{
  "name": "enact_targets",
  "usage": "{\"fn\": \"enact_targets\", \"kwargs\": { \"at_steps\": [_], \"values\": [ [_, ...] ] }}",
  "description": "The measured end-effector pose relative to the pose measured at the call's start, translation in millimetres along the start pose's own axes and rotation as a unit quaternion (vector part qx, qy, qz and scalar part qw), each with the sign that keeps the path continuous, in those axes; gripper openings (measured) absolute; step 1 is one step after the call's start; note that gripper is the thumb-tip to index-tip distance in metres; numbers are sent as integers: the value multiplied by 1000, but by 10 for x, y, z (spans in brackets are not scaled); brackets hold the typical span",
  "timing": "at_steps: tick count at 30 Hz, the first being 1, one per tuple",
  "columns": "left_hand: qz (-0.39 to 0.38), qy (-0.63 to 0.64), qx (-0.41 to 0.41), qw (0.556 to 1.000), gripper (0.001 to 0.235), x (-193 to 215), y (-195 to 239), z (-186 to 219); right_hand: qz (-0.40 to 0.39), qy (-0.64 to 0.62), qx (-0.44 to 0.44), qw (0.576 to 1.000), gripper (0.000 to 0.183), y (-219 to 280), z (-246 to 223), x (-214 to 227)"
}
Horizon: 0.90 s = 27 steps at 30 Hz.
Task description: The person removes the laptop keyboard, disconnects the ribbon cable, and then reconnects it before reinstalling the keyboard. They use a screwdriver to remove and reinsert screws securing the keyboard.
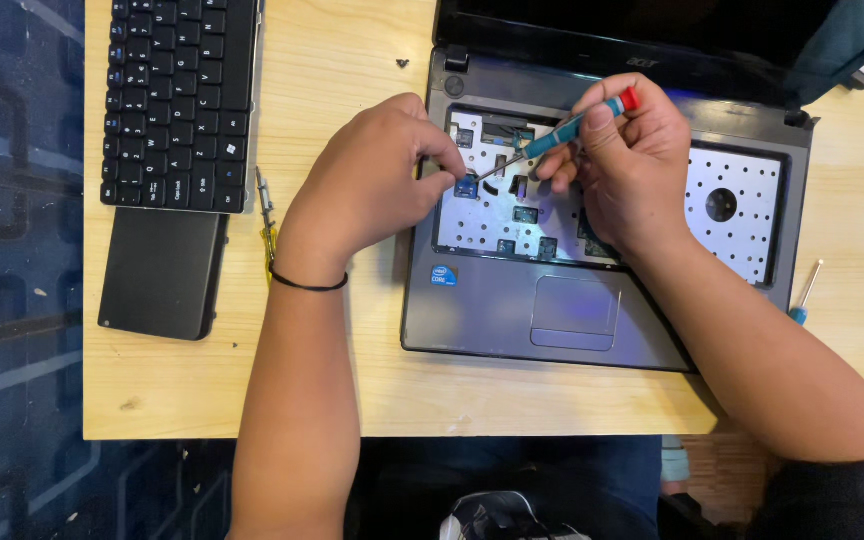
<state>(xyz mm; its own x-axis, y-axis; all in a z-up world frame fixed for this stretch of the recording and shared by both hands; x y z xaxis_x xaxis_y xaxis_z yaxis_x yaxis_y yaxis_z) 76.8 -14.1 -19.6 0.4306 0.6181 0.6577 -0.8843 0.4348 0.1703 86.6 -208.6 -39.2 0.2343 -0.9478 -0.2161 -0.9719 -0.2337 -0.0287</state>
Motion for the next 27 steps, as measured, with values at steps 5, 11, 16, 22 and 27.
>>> {"fn": "enact_targets", "kwargs": {
  "at_steps": [5,11,16,22,27],
  "values": [
    [-13,-14,-4,1000,22,-59,-15,9,5,-6,6,1000,35,7,-6,9],
    [-14,9,-1,1000,15,-89,-56,-17,5,-3,5,1000,31,15,-17,-8],
    [-10,26,1,1000,17,-92,-56,-20,10,-9,9,1000,28,11,-30,7],
    [-2,16,7,1000,11,-100,-69,-34,30,-13,13,999,21,18,-87,16],
    [-16,41,16,999,16,-90,-55,-23,42,2,34,999,13,55,-465,153]
  ]
}}
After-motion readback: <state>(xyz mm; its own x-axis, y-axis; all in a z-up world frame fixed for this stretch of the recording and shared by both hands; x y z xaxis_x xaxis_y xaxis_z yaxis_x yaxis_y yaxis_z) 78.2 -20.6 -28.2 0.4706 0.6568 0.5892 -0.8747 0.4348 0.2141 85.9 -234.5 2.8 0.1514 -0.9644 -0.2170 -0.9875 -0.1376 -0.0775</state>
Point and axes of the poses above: each hand's wrist, its own y-axis away from the middle knuckle, its own x-axis out of the back of the hand, z = x × y, the point moved 7 cm from there along -y, towards the middle knuckle, and after that the axes turned 5 degrees about -z, right-handed, at the moved point
